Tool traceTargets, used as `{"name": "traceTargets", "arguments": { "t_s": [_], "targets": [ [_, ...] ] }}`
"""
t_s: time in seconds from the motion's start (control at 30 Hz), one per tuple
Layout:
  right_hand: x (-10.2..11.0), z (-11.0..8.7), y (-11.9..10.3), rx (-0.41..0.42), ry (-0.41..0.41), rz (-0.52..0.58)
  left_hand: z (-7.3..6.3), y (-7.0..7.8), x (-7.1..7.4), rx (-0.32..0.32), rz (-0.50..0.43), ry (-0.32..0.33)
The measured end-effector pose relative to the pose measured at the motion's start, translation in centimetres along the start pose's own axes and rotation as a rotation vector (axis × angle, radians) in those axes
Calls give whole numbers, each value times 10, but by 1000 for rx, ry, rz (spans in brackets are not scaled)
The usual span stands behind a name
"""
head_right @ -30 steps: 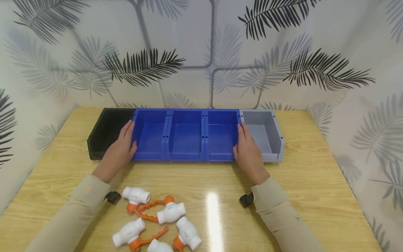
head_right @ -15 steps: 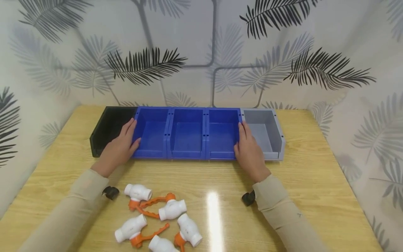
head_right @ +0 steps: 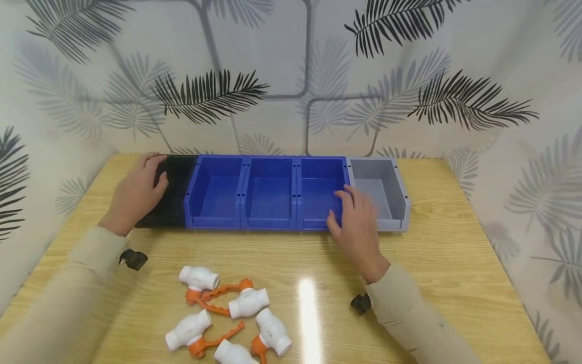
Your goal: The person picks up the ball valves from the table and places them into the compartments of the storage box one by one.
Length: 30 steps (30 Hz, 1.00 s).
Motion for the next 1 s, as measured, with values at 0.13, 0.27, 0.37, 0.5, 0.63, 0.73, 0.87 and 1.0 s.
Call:
{"name": "traceTargets", "arguments": {
  "t_s": [0.13, 0.27, 0.37, 0.5, 0.63, 0.73, 0.87, 1.0],
  "targets": [
    [7, -12, -19, 57, -44, 33, 10, -18, 5, 59, 32, 81],
    [5, -34, -35, 78, -154, 64, 17, -37, 0, 150, 68, 97],
    [2, -52, -47, 78, -245, 86, 20, -49, -2, 217, 96, 123],
    [6, -70, -62, 50, -348, 117, 24, -62, -3, 228, 163, 153],
    [15, -84, -80, 79, -434, 159, 25, -78, -12, 278, 207, 87],
    [24, -95, -98, 170, -480, 205, 23, -88, -20, 358, 200, 5],
    [34, -110, -119, 272, -567, 314, 18, -99, -31, 444, 158, -113],
    [36, -124, -131, 290, -711, 414, 14, -110, -38, 533, 103, -170]
  ]
}}
Point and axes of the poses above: each hand's wrist, its own z-axis towards the middle knuckle, its own x-axis out of the back of the hand, y = z × x, the point moved 6 cm from there along z, towards the middle knuckle, and after that the axes turned 7 degrees about y, right-handed, at the moved point
